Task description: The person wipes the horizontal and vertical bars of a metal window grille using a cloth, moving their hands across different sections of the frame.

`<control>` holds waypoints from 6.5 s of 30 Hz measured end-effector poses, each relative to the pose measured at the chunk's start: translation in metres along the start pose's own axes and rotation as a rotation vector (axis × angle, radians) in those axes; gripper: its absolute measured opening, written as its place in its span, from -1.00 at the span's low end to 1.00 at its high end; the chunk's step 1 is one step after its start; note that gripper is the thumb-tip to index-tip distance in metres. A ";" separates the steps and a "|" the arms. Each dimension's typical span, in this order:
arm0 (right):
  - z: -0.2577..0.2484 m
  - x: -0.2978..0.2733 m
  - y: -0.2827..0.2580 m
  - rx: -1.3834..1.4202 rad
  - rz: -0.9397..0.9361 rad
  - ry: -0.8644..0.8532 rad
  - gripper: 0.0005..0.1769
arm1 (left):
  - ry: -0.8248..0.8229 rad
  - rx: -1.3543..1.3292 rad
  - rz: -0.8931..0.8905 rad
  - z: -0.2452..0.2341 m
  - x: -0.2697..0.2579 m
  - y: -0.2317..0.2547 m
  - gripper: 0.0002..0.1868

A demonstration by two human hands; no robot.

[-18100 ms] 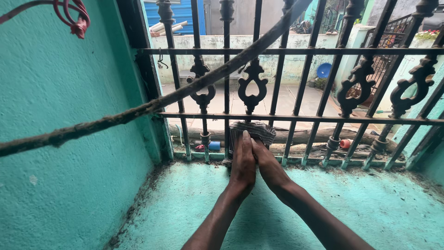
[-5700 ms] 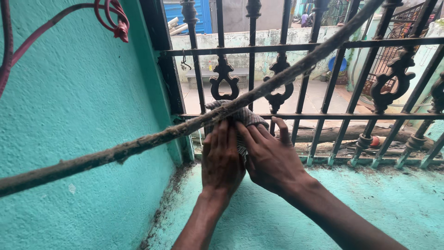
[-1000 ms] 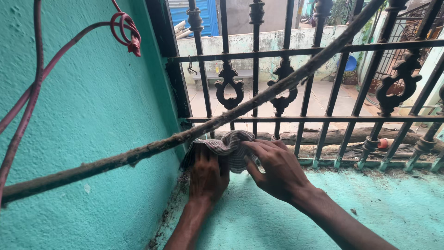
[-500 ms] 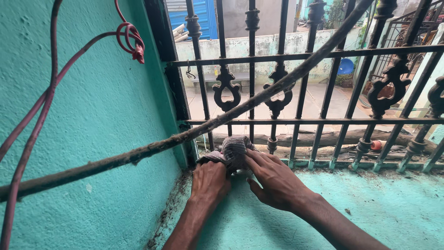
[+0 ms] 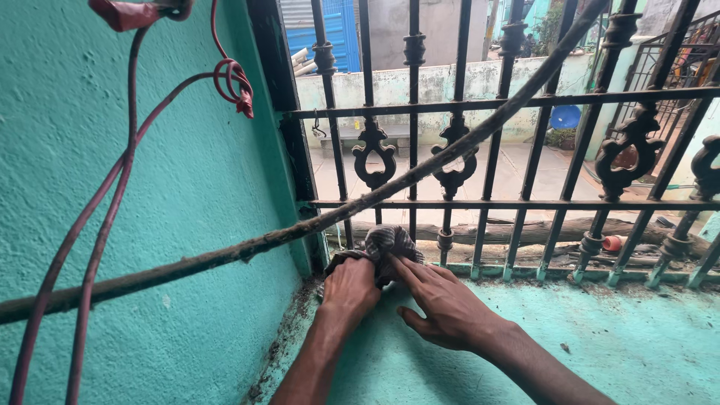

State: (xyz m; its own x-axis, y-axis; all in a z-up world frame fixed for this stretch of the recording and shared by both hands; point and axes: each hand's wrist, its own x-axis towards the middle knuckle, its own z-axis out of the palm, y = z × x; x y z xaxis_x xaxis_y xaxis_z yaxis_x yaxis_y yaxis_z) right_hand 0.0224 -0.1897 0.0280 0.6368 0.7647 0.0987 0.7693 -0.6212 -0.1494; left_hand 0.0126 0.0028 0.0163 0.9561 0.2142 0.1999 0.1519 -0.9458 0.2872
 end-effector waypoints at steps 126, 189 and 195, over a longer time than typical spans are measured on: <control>-0.010 -0.012 0.074 0.301 0.061 0.668 -0.60 | -0.194 -1.001 0.104 0.018 0.002 0.031 -0.65; -0.009 -0.218 0.268 -0.666 0.778 0.598 -0.75 | 0.049 -1.158 0.066 -0.014 -0.006 0.066 -0.68; 0.028 -0.153 0.246 -0.175 0.916 0.599 -0.71 | 0.108 -1.201 0.131 -0.011 0.001 0.071 -0.69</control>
State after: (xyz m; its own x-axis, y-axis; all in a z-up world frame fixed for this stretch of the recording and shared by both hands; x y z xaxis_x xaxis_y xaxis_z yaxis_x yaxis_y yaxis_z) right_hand 0.1131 -0.4548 -0.0518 0.8552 -0.1733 0.4885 -0.0388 -0.9612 -0.2731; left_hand 0.0216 -0.0611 0.0470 0.9124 0.2072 0.3530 -0.3282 -0.1449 0.9334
